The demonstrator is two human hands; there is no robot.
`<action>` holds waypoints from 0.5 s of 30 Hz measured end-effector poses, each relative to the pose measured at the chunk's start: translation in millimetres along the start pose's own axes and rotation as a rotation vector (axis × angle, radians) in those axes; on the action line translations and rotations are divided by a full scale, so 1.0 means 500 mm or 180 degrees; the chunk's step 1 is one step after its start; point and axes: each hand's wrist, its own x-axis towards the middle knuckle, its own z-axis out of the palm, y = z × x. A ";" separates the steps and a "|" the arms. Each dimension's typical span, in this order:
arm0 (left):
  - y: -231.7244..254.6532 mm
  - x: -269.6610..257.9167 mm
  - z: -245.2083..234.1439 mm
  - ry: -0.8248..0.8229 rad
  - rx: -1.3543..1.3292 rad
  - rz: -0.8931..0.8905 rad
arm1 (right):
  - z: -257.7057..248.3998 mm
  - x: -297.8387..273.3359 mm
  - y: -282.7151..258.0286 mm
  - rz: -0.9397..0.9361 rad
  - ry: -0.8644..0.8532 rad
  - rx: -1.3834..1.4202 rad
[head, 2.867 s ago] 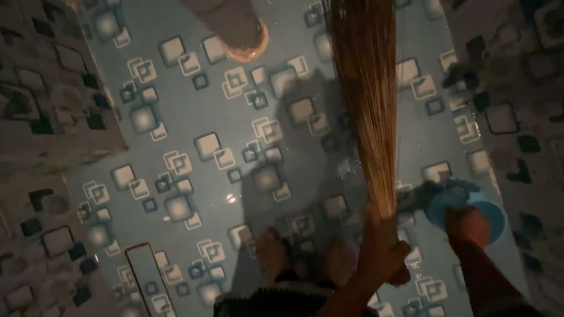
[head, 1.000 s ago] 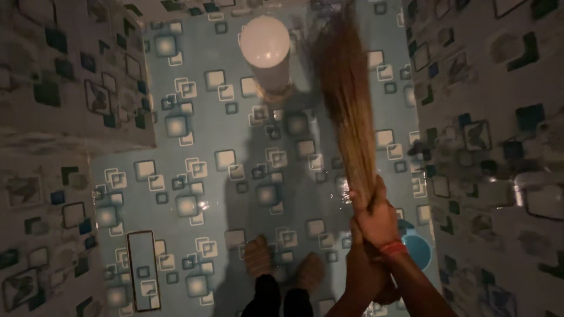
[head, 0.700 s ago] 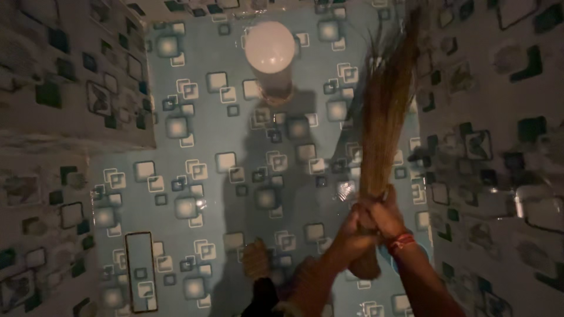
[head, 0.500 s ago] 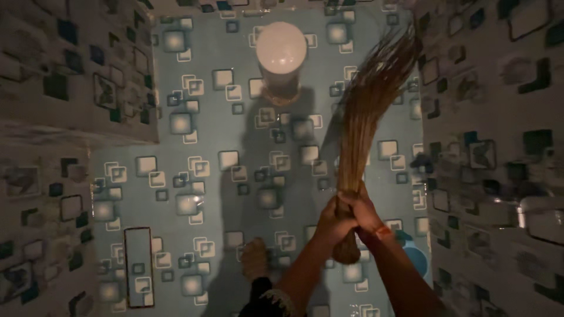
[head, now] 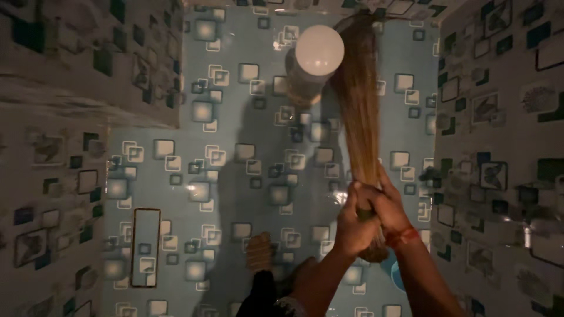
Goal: The person sweeps a wet tiled floor using a traditional straw broom. They periodically scoop water from a black bucket with a blue plastic cup and pour it onto the floor to aid in cleaning.
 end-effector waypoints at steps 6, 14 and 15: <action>0.009 -0.033 -0.010 -0.0565 0.0385 -0.0705 | -0.030 -0.062 0.051 -0.0127 0.0717 0.0052; -0.026 -0.045 -0.062 -0.1603 0.1072 -0.1856 | -0.022 -0.130 0.162 0.0338 0.1658 0.0339; -0.031 -0.049 -0.073 -0.1595 0.1064 -0.1980 | -0.013 -0.137 0.177 0.0504 0.1657 0.0358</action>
